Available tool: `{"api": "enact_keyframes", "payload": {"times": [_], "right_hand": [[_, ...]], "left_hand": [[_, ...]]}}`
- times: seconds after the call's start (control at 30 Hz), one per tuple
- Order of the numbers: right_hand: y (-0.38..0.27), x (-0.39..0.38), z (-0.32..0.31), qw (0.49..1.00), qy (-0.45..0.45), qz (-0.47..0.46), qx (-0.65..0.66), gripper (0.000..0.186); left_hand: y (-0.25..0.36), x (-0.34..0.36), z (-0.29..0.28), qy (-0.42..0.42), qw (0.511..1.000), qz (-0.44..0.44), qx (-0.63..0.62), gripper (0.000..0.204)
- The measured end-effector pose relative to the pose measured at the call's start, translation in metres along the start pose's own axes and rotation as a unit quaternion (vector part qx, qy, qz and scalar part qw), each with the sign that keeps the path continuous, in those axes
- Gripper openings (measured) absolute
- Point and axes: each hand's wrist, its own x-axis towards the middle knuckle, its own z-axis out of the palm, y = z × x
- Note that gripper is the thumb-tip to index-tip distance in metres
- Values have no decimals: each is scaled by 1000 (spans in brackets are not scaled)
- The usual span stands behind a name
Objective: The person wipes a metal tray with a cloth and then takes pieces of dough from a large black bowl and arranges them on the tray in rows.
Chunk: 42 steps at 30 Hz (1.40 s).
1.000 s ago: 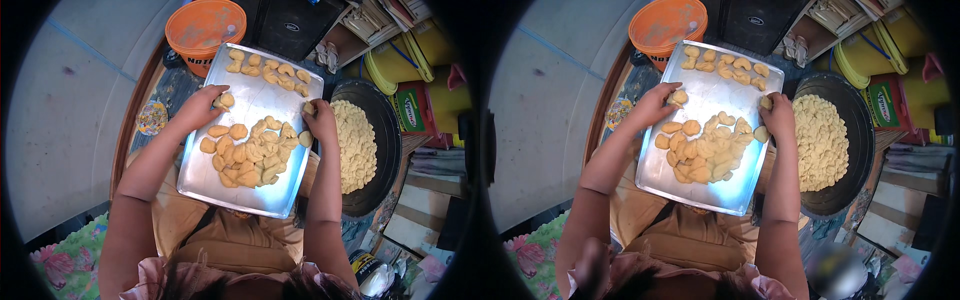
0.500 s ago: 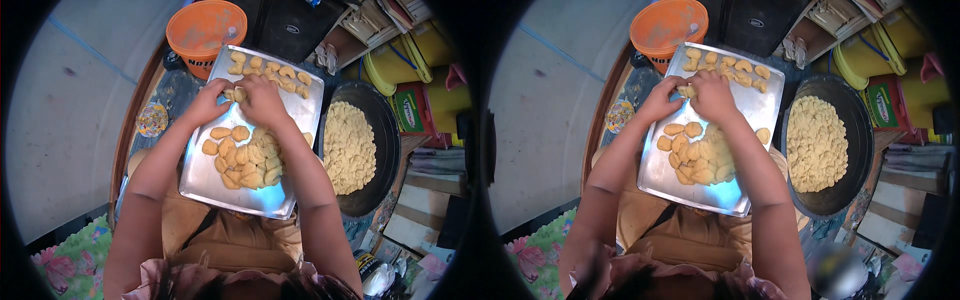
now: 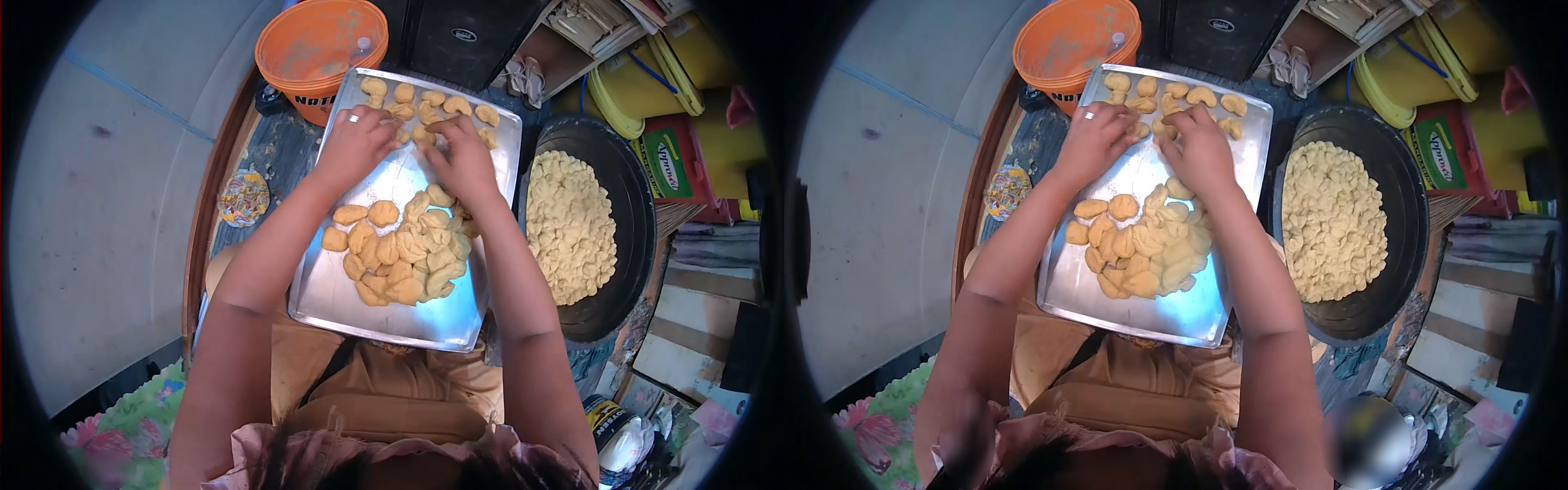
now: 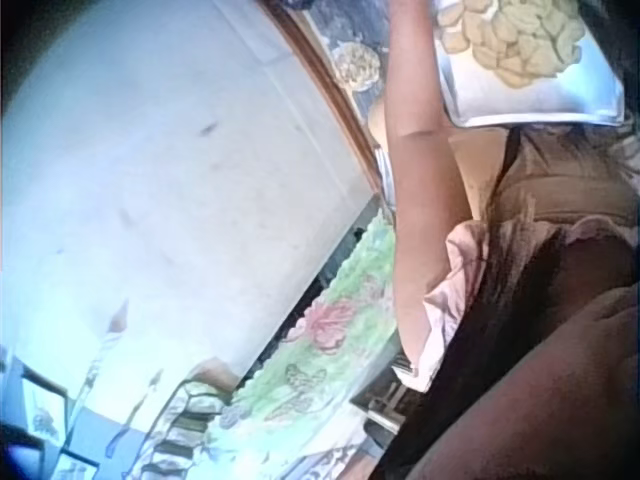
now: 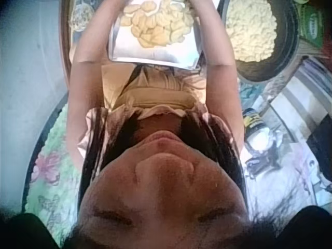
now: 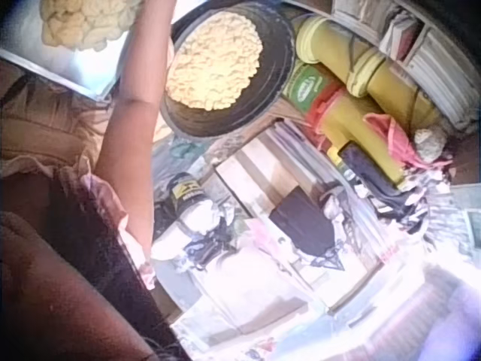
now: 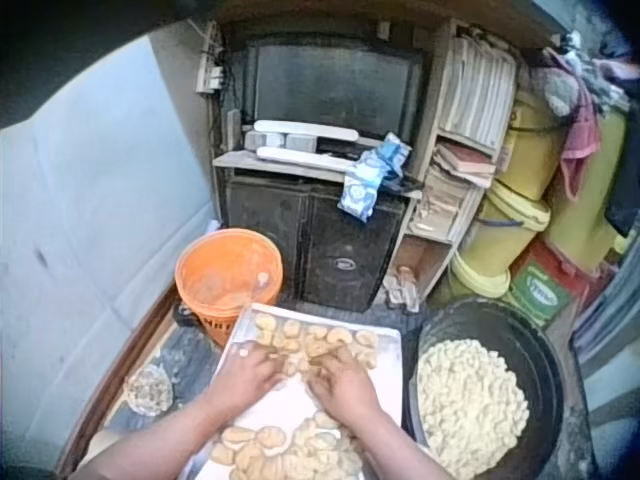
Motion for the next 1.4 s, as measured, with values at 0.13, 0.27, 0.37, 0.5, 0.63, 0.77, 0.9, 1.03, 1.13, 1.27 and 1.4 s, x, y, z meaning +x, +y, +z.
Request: {"api": "enact_keyframes", "payload": {"times": [0.13, 0.27, 0.37, 0.5, 0.63, 0.77, 0.9, 1.03, 1.13, 1.27, 1.4], "right_hand": [[5, -35, -28, 970, -236, 55, 7, 37], [24, -30, -26, 977, -48, 133, 158, 23], [36, -13, -19, 973, -22, 159, 165, 25], [29, -22, -27, 998, 19, 36, -37, 33], [33, -60, -53, 976, -180, 107, 54, 32], [55, -54, -41, 970, 3, 186, 156, 21], [75, -40, -26, 990, 129, 51, 30, 14], [64, -59, -35, 986, 134, 81, 62, 14], [45, -98, -70, 986, -65, 150, 37, 17], [43, -113, -75, 979, -162, 117, 39, 22], [23, -73, -59, 985, -20, 155, 79, 22]], "left_hand": [[1, 2, 3, -95, 993, 72, 26, 28], [18, 13, 6, -45, 996, 71, -14, 28], [27, 24, 16, -95, 993, 71, -17, 29], [24, 33, 17, -189, 980, 58, 8, 30], [40, 33, 19, -81, 994, 69, -27, 28], [54, 41, 34, -138, 979, 143, -42, 30], [60, 42, 32, -167, 979, 114, -26, 34], [61, 19, -11, -166, 982, 75, -60, 33], [48, -15, -54, -280, 956, -15, -89, 28], [32, -55, -72, -347, 915, -94, -184, 24], [24, -62, -68, -291, 901, -196, -255, 19]]}}
